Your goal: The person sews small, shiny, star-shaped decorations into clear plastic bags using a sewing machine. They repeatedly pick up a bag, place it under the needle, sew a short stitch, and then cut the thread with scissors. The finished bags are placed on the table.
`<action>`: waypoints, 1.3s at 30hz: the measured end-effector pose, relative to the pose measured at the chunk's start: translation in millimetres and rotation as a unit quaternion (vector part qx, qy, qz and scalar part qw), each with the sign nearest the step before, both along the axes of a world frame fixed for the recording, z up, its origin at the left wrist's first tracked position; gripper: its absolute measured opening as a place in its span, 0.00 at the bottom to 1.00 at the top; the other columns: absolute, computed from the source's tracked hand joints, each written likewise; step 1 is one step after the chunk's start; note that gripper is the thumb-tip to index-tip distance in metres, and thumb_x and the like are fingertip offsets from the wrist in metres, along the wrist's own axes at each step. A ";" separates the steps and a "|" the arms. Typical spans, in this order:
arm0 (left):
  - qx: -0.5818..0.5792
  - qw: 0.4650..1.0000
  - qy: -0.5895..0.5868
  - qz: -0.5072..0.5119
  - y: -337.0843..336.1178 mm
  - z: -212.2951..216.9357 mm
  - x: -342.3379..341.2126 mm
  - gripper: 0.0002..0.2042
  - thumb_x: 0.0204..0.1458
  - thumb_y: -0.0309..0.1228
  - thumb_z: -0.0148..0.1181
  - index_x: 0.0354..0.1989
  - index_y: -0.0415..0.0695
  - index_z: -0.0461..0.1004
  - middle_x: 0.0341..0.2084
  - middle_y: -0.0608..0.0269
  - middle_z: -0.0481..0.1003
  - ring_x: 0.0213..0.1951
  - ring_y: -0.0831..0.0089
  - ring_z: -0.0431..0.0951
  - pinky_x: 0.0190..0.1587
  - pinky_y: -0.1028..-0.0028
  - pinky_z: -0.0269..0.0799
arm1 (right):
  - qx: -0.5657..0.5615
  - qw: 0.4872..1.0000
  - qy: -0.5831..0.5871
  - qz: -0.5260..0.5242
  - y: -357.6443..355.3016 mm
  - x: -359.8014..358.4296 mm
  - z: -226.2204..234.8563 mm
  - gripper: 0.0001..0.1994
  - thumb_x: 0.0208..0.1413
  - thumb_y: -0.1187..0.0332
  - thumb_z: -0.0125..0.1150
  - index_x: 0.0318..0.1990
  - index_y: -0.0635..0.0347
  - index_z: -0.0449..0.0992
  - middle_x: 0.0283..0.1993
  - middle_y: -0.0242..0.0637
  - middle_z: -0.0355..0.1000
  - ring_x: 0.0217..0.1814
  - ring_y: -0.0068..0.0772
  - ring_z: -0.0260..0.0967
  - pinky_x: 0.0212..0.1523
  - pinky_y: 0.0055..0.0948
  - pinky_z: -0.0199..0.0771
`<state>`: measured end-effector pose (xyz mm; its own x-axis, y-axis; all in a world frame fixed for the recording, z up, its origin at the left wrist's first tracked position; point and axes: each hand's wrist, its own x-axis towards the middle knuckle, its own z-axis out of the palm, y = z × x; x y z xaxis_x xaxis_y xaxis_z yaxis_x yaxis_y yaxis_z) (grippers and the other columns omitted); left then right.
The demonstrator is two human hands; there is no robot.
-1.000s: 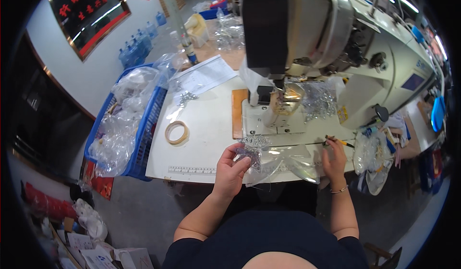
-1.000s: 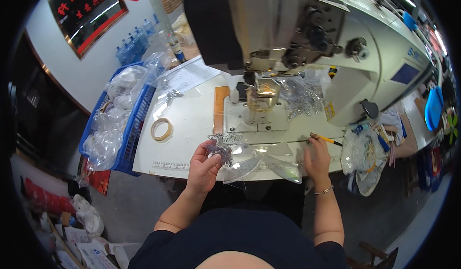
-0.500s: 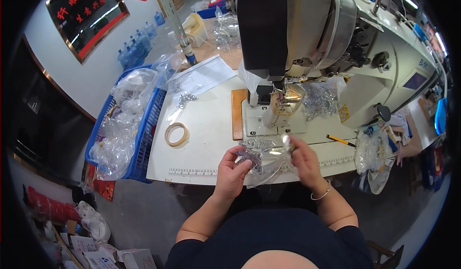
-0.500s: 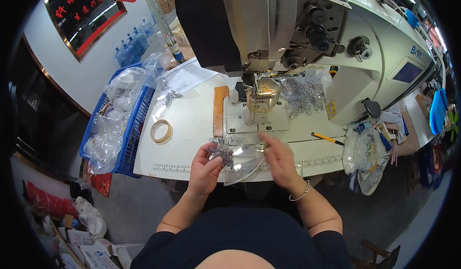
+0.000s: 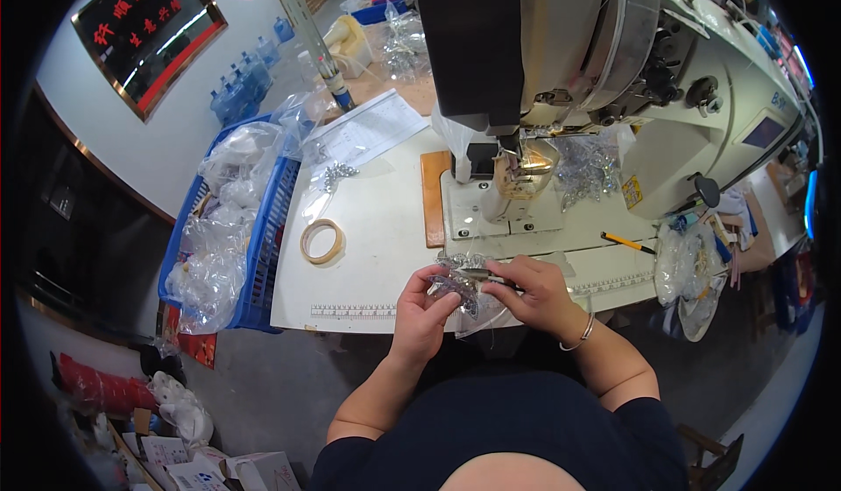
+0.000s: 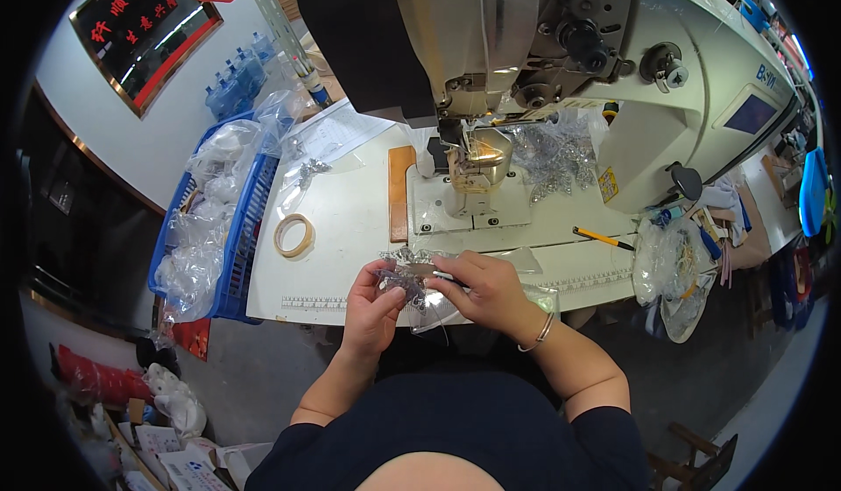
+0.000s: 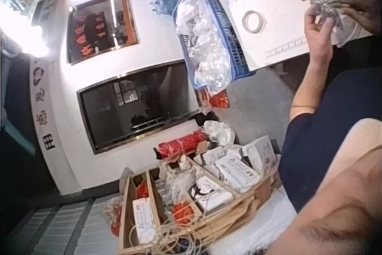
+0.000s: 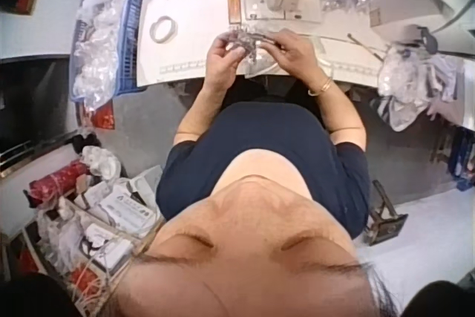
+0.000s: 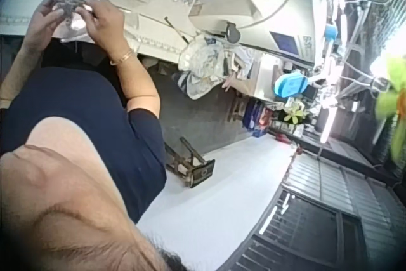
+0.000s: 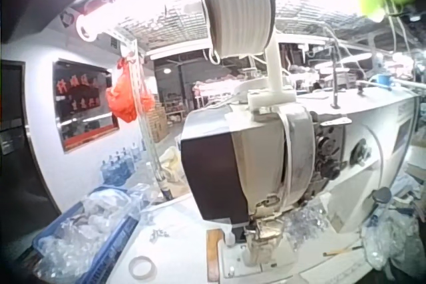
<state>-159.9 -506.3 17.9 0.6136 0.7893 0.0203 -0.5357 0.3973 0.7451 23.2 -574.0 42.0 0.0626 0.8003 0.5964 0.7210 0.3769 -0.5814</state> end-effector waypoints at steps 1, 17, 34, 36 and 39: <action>0.001 1.000 0.001 -0.003 0.3 -0.6 0.0 0.18 0.48 0.14 0.52 0.48 0.39 0.62 0.44 0.58 0.68 0.45 0.70 0.73 0.49 0.72 0.71 | 0.012 1.000 -0.015 0.004 0.8 1.1 -1.8 0.15 0.44 0.64 0.68 0.40 0.59 0.75 0.26 0.37 0.70 0.21 0.28 0.66 0.23 0.24 0.66; -0.079 0.997 -0.018 -0.008 3.4 5.7 5.1 0.17 0.51 0.18 0.51 0.50 0.40 0.61 0.45 0.56 0.68 0.46 0.68 0.73 0.50 0.70 0.72 | 0.067 0.997 -0.024 -0.038 -15.7 9.3 -20.4 0.19 0.42 0.78 0.63 0.45 0.51 0.76 0.42 0.35 0.67 0.32 0.32 0.67 0.31 0.24 0.70; 0.041 0.997 0.071 0.000 11.1 -17.4 -11.5 0.33 0.50 0.36 0.61 0.61 0.35 0.51 0.54 0.53 0.63 0.56 0.63 0.63 0.60 0.65 0.55 | -0.171 0.675 0.716 0.050 18.5 -32.3 -12.9 0.10 0.55 0.61 0.59 0.32 0.60 0.72 0.24 0.30 0.69 0.21 0.18 0.64 0.18 0.16 0.57; 0.010 0.994 -0.003 -0.111 24.2 -17.5 -16.1 0.34 0.50 0.39 0.59 0.61 0.35 0.52 0.54 0.52 0.63 0.56 0.62 0.64 0.60 0.63 0.55 | -0.162 0.656 0.736 0.048 19.3 -32.7 -17.1 0.10 0.55 0.62 0.59 0.33 0.60 0.72 0.26 0.30 0.70 0.22 0.18 0.65 0.18 0.16 0.58; -0.018 0.970 -0.142 -0.197 27.6 -15.2 -11.1 0.35 0.51 0.43 0.55 0.62 0.36 0.51 0.56 0.50 0.62 0.56 0.61 0.64 0.60 0.61 0.57 | -0.116 0.659 0.742 0.043 19.1 -32.1 -17.0 0.10 0.55 0.62 0.58 0.33 0.60 0.72 0.28 0.31 0.70 0.24 0.19 0.66 0.19 0.17 0.59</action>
<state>-170.9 -478.7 2.7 0.8418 0.4974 0.2097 -0.5184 0.6367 0.5708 -8.9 -554.9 25.1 0.3876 0.8977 -0.2094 -0.7251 0.1566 -0.6706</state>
